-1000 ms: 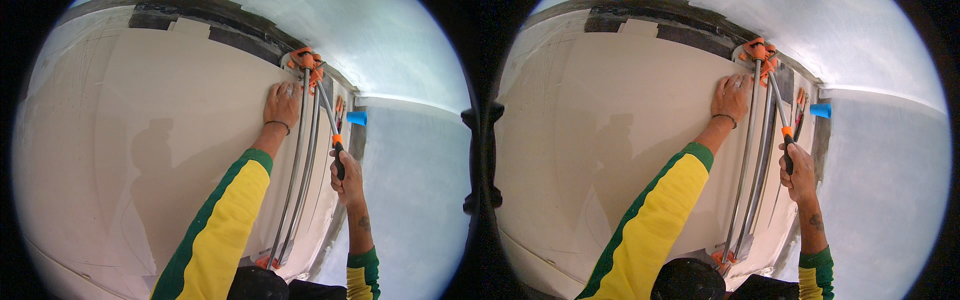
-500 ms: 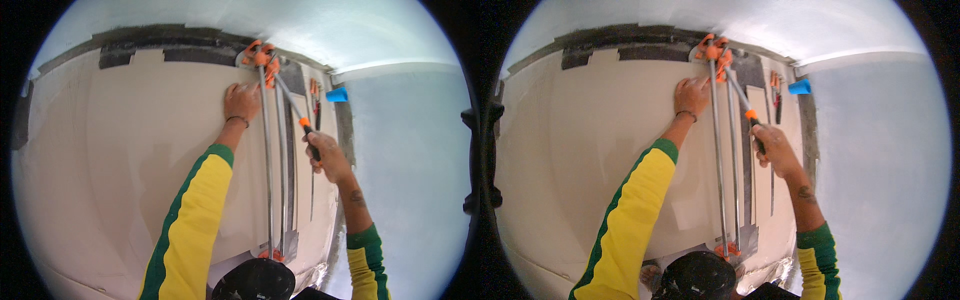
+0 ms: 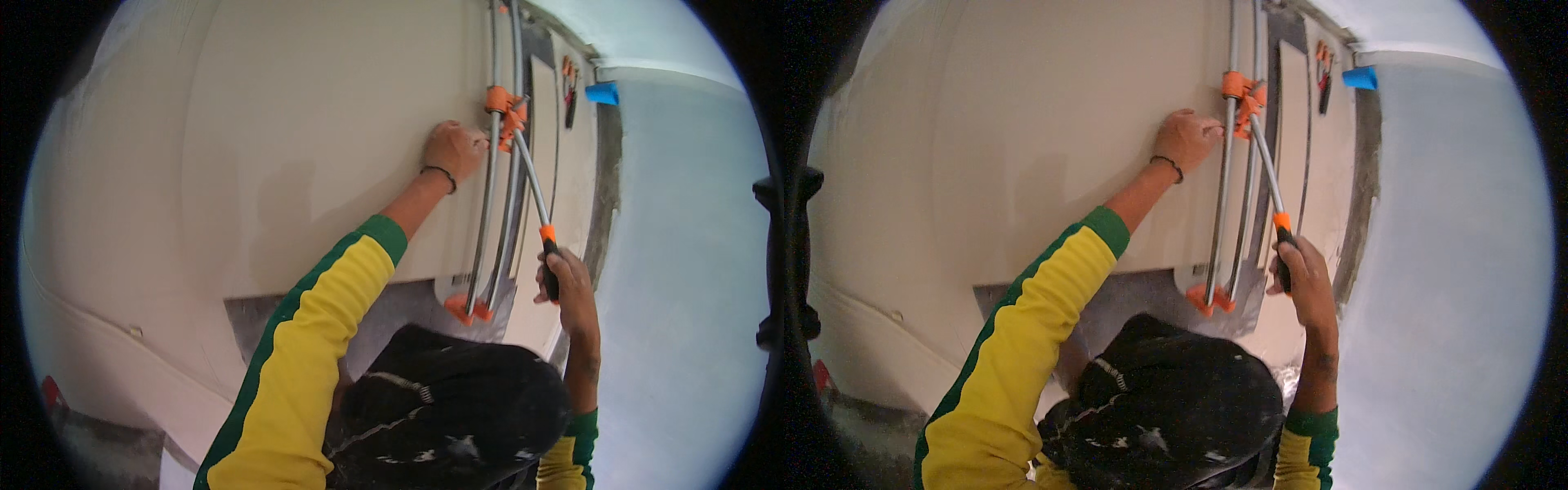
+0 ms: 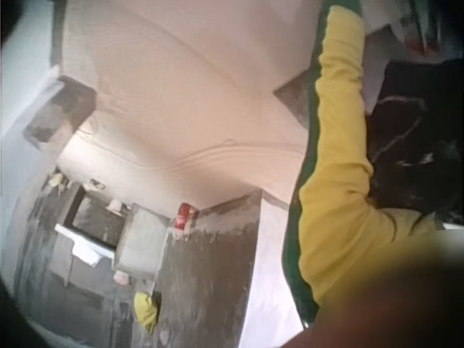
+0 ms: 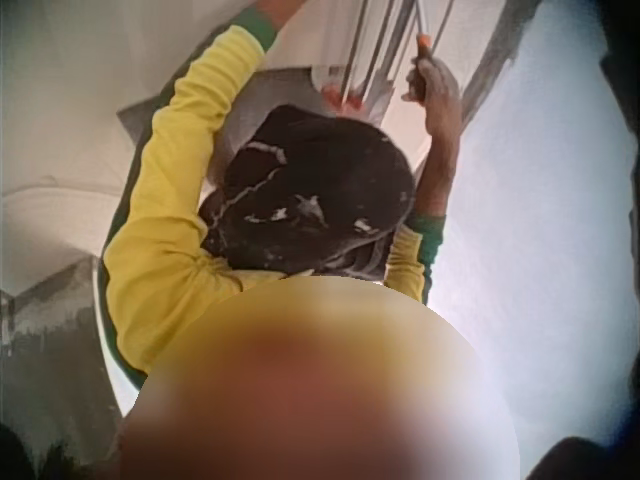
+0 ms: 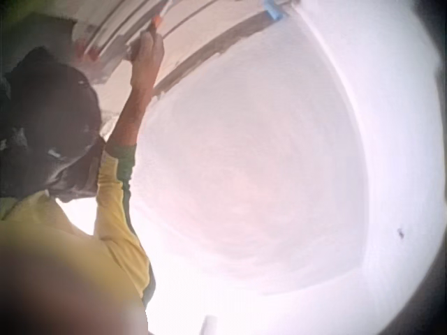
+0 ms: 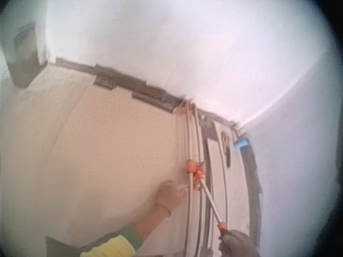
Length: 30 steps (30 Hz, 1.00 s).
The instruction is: The person measures and marks a large tile with a tape measure and pen, then uses a manual tile cutter to score and snap the tile. The cut piece is set aside, and the person later hangs a backpack on a wall hook.
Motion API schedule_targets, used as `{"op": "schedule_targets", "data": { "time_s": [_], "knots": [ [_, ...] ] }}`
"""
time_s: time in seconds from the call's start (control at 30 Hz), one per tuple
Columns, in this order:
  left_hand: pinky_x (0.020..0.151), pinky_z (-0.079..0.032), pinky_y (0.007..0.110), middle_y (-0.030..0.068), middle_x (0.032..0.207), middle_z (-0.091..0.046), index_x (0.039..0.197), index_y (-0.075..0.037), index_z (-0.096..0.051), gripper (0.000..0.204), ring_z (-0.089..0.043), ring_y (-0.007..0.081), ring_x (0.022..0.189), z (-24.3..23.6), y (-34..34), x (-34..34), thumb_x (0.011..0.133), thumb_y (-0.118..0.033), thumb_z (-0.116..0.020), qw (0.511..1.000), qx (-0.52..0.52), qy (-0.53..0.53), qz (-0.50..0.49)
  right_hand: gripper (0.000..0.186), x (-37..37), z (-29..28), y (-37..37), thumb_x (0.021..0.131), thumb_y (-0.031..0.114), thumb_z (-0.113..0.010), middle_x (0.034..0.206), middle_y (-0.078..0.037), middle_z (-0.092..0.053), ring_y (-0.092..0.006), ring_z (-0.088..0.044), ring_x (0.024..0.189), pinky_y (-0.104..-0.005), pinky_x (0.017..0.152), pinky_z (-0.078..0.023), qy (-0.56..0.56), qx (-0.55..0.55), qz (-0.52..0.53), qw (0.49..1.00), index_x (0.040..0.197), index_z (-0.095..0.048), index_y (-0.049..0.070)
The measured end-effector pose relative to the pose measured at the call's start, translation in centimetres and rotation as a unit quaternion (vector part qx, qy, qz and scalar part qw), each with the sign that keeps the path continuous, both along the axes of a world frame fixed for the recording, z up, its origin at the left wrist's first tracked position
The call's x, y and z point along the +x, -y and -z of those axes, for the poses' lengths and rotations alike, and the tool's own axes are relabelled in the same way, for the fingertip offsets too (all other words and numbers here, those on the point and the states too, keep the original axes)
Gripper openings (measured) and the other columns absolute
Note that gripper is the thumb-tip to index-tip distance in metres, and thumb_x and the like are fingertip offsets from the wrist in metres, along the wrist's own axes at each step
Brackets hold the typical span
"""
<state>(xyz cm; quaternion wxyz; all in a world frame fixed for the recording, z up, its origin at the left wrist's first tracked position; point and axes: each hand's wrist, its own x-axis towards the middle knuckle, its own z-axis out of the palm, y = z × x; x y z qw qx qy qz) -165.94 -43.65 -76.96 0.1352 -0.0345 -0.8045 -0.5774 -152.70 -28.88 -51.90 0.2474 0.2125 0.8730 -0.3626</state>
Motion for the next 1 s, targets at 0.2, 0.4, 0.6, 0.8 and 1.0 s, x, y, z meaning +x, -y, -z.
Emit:
{"op": "schedule_targets", "data": {
  "time_s": [0.2,0.4,0.6,0.8,1.0],
  "knots": [
    [0.089,-0.048,0.050,0.0143,0.081,-0.067,0.095,-0.013,-0.075,0.016,-0.064,0.0352,0.085,-0.9,-2.1,14.1,0.088,-0.023,-0.065,0.998,0.016,0.045,0.034,0.034,12.7,1.0,-3.5,0.100,0.033,-0.049,0.074,-0.005,-0.055,-0.0115,-0.055,0.061,-0.0292,0.052,-0.047,0.061,0.167,0.020,0.984,0.101,-0.060,0.001],
    [0.091,-0.047,0.045,0.0113,0.080,-0.068,0.091,-0.010,-0.072,0.013,-0.065,0.0318,0.084,-0.7,-2.6,21.4,0.086,-0.020,-0.065,0.994,0.010,0.034,0.099,0.034,21.6,-1.5,-3.9,0.100,0.033,-0.049,0.073,-0.005,-0.055,-0.0121,-0.056,0.061,-0.0297,0.052,-0.047,0.084,0.160,0.043,0.983,0.101,-0.060,0.001],
    [0.096,-0.047,0.044,0.0108,0.088,-0.072,0.094,-0.010,-0.072,0.013,-0.068,0.0266,0.092,0.0,-3.3,25.0,0.086,-0.016,-0.065,0.991,0.048,-0.005,0.123,0.034,25.8,-4.2,-2.9,0.100,0.032,-0.049,0.072,-0.005,-0.055,-0.0128,-0.056,0.060,-0.0303,0.052,-0.047,0.114,0.162,0.086,0.976,0.100,-0.060,0.001],
    [0.099,-0.046,0.044,0.0105,0.089,-0.073,0.096,-0.009,-0.073,0.014,-0.069,0.0260,0.094,0.3,-3.7,25.6,0.086,-0.015,-0.066,0.992,0.064,-0.006,0.111,0.034,27.9,-5.8,-2.6,0.100,0.032,-0.050,0.072,-0.006,-0.056,-0.0135,-0.056,0.060,-0.0308,0.052,-0.047,0.130,0.173,0.104,0.971,0.100,-0.060,0.000],
    [0.103,-0.044,0.046,0.0100,0.088,-0.073,0.094,-0.009,-0.074,0.012,-0.070,0.0247,0.096,0.0,-3.4,25.6,0.085,-0.016,-0.069,0.990,0.085,0.004,0.114,0.034,29.3,-7.3,-2.3,0.100,0.032,-0.050,0.071,-0.006,-0.056,-0.0141,-0.057,0.060,-0.0314,0.052,-0.046,0.141,0.181,0.111,0.967,0.099,-0.060,0.000]
  ]
}}
